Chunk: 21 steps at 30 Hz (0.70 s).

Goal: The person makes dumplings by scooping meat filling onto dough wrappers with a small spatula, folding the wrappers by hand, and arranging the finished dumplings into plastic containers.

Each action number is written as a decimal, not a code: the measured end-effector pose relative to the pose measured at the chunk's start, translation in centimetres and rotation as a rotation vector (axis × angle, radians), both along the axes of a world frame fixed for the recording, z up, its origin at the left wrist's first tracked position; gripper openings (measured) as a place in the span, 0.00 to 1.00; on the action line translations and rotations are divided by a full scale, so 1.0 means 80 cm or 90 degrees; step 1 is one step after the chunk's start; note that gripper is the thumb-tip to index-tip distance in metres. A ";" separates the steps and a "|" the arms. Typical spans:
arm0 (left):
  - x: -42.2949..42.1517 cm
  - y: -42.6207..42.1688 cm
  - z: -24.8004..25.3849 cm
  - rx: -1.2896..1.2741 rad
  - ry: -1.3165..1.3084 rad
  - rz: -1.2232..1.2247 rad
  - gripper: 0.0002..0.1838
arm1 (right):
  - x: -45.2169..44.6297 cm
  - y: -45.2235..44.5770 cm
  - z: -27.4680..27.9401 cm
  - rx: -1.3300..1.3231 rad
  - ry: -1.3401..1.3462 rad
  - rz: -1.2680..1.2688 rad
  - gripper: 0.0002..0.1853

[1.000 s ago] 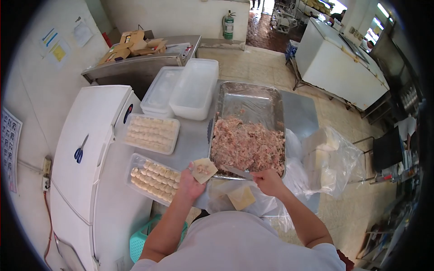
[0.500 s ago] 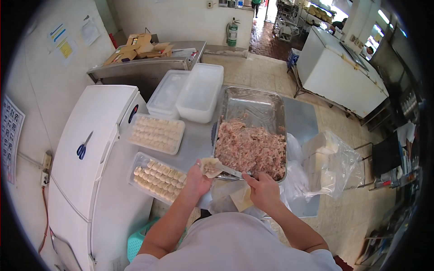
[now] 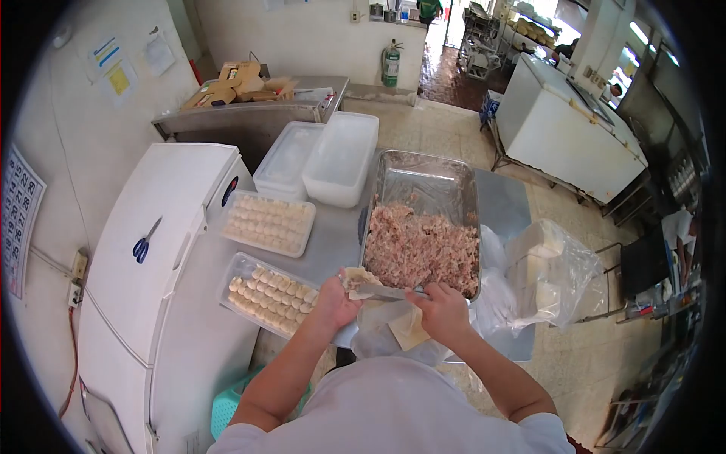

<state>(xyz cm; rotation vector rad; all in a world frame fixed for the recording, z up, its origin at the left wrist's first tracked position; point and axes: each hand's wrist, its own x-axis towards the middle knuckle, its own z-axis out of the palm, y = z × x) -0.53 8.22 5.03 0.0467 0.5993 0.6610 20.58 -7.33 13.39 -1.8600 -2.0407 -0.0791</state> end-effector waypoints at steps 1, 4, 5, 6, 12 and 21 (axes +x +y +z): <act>0.001 -0.001 0.001 -0.007 0.016 0.030 0.26 | 0.004 -0.002 0.000 -0.004 0.023 -0.012 0.22; 0.006 -0.004 0.011 0.003 0.032 0.092 0.25 | -0.005 -0.014 0.009 -0.070 0.145 -0.082 0.19; 0.007 -0.005 0.016 0.014 0.031 0.108 0.25 | -0.010 -0.019 0.012 -0.100 0.193 -0.109 0.18; 0.009 -0.004 0.010 0.014 0.023 0.114 0.25 | -0.014 -0.022 0.006 -0.099 0.212 -0.101 0.19; 0.023 -0.014 0.029 -0.002 0.044 0.123 0.26 | -0.038 -0.026 -0.016 -0.103 0.170 -0.159 0.21; 0.027 -0.017 -0.003 -0.045 0.018 0.154 0.25 | -0.031 -0.029 -0.058 -0.054 0.266 -0.255 0.19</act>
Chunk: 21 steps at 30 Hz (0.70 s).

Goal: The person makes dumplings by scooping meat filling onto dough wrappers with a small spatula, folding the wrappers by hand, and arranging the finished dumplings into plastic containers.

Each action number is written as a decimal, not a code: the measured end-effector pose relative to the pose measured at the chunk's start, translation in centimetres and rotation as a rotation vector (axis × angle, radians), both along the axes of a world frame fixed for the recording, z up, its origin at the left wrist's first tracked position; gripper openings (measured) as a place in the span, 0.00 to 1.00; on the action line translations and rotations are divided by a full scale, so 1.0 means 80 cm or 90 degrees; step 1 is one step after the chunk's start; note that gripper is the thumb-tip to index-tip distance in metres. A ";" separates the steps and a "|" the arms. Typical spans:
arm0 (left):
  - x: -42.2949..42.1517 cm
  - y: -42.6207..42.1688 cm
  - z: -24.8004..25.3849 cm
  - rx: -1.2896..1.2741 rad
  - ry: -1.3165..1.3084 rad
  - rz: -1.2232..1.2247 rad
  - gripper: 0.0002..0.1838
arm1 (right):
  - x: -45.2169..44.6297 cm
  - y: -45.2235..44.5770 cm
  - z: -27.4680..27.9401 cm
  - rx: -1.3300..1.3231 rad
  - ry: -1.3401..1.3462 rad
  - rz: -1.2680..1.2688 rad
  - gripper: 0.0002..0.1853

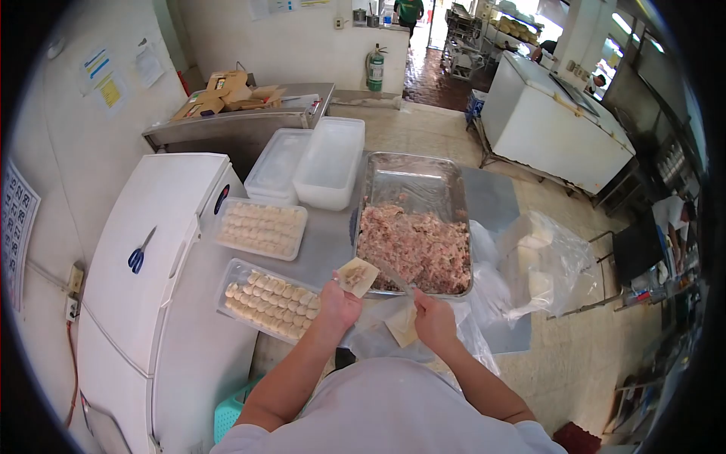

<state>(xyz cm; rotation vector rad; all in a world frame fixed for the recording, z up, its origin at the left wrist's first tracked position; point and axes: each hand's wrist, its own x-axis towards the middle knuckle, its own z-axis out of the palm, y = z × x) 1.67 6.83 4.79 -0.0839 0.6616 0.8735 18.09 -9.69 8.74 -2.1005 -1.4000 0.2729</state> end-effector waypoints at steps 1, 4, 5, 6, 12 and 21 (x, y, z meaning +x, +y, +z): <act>-0.001 0.001 -0.006 0.002 0.007 -0.002 0.26 | 0.004 -0.001 -0.002 -0.012 0.057 -0.017 0.19; -0.006 0.000 -0.018 0.018 0.024 -0.014 0.27 | 0.022 -0.014 -0.016 -0.088 0.185 -0.022 0.18; -0.008 -0.001 -0.022 0.025 0.028 -0.021 0.26 | 0.027 -0.020 -0.021 -0.120 0.220 -0.017 0.19; -0.006 -0.001 -0.023 0.025 0.036 -0.032 0.27 | 0.026 -0.029 -0.012 -0.165 0.298 -0.061 0.18; -0.012 0.004 -0.024 0.056 0.047 -0.072 0.28 | 0.029 -0.069 0.003 -0.313 0.563 -0.146 0.19; 0.001 -0.010 -0.004 0.026 0.036 -0.127 0.29 | 0.003 -0.105 0.018 -0.009 0.172 -0.036 0.16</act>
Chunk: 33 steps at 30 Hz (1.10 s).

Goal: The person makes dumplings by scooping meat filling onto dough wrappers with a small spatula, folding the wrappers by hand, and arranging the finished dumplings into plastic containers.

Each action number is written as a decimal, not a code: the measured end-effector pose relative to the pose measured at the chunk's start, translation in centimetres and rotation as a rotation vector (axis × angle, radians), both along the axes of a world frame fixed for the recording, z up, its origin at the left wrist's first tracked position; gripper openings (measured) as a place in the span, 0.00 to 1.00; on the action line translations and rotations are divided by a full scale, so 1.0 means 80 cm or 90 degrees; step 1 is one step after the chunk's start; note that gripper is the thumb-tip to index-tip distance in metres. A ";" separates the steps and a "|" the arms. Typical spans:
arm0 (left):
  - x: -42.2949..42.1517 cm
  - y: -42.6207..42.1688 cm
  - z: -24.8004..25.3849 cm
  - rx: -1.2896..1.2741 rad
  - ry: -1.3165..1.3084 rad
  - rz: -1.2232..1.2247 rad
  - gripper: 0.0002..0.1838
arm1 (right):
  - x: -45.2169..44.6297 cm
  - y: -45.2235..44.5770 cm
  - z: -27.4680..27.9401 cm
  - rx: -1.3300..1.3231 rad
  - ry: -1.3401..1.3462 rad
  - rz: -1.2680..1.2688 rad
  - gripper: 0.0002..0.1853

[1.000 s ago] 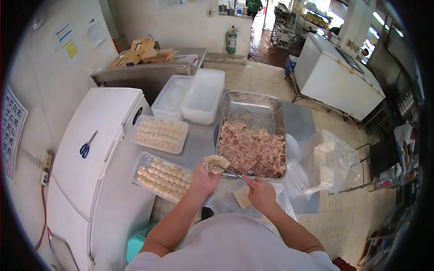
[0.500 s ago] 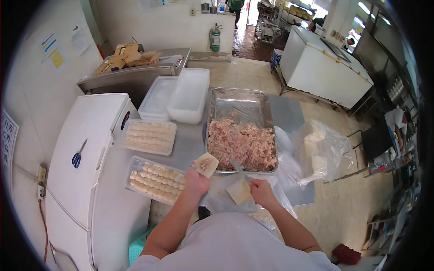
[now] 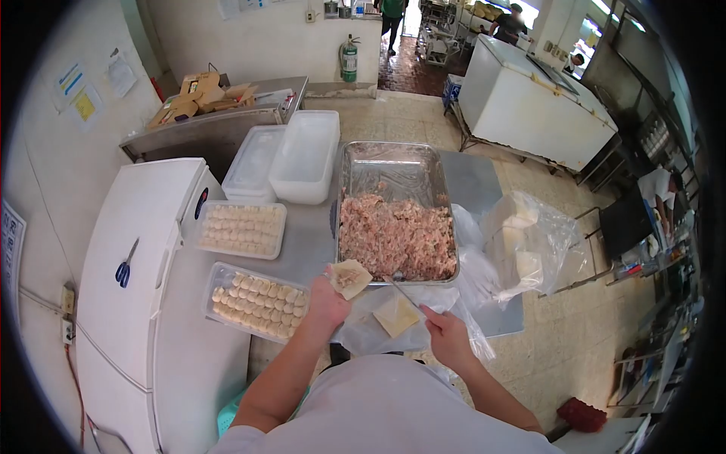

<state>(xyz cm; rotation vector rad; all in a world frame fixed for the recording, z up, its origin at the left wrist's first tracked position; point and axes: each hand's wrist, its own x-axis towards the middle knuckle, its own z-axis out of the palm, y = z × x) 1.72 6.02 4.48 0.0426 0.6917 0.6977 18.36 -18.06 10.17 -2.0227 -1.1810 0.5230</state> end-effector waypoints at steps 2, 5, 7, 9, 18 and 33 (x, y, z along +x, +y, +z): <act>0.009 -0.009 0.011 -0.013 -0.009 -0.022 0.29 | -0.020 0.024 0.030 0.046 -0.134 0.027 0.19; 0.013 -0.012 0.004 0.015 -0.053 -0.068 0.29 | -0.036 0.049 0.040 0.037 -0.261 0.060 0.22; 0.011 -0.013 -0.001 0.026 -0.095 -0.084 0.29 | -0.037 0.052 0.019 0.025 -0.301 0.080 0.23; 0.012 -0.009 -0.001 0.042 -0.100 -0.095 0.28 | -0.036 0.055 0.003 0.019 -0.313 0.096 0.24; -0.029 0.010 0.084 0.281 0.083 -0.300 0.22 | -0.016 0.068 0.001 -0.137 0.659 -0.014 0.20; -0.032 0.008 0.136 0.982 0.551 -0.463 0.16 | 0.018 0.080 0.105 -0.073 -0.248 0.295 0.18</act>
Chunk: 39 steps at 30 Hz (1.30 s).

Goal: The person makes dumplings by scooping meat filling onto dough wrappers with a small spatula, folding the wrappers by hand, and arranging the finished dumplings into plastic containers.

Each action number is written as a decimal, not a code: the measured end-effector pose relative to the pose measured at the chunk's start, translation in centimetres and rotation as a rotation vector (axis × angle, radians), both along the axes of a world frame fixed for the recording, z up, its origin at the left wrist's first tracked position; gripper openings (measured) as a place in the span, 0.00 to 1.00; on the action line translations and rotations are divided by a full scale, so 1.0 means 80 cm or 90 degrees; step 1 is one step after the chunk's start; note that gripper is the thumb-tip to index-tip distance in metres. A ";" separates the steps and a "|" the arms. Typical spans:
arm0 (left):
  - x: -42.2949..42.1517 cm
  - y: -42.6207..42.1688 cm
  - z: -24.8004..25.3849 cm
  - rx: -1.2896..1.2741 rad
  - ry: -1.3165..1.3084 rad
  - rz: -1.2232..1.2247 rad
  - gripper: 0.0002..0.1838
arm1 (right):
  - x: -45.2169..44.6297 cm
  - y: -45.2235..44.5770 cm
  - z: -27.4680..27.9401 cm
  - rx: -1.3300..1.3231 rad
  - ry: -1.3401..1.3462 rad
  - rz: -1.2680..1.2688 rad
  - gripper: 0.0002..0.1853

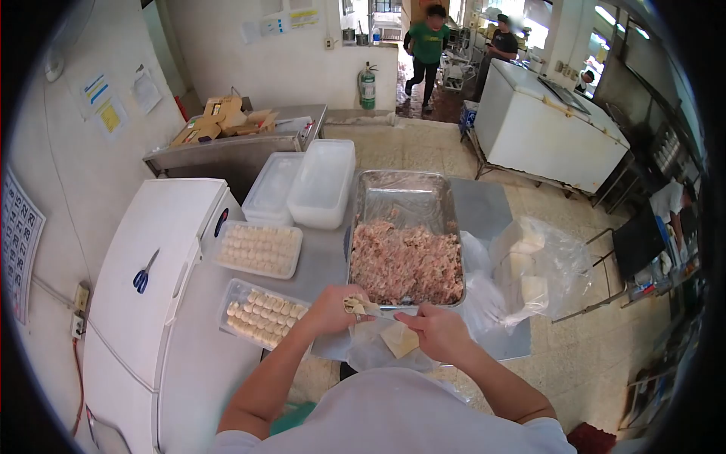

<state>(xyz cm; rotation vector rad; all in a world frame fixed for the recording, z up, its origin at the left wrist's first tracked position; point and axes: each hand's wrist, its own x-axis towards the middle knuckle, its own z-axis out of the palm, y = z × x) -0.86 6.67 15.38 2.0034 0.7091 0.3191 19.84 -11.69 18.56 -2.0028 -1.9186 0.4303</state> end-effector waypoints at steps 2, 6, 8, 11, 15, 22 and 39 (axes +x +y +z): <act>0.003 -0.002 -0.002 0.057 0.024 -0.037 0.17 | 0.015 -0.004 0.025 -0.027 -0.008 0.011 0.18; 0.009 -0.016 -0.021 -0.025 -0.086 0.039 0.15 | 0.052 -0.020 0.029 -0.024 0.110 -0.056 0.18; 0.011 -0.036 -0.035 -0.130 -0.156 0.087 0.15 | 0.051 -0.024 -0.009 -0.019 0.228 -0.102 0.17; 0.022 -0.065 -0.046 -0.350 -0.170 0.114 0.14 | 0.002 -0.013 -0.051 -0.111 0.568 -0.209 0.14; 0.028 -0.080 -0.049 -0.149 -0.165 0.074 0.15 | -0.032 0.004 -0.076 -0.017 0.731 -0.238 0.11; 0.018 -0.079 -0.030 -0.019 -0.054 0.022 0.18 | -0.028 0.024 -0.035 -0.111 0.617 -0.192 0.07; -0.102 -0.028 -0.140 -0.287 -0.198 0.510 0.13 | -0.062 0.048 -0.074 -0.095 0.653 -0.150 0.11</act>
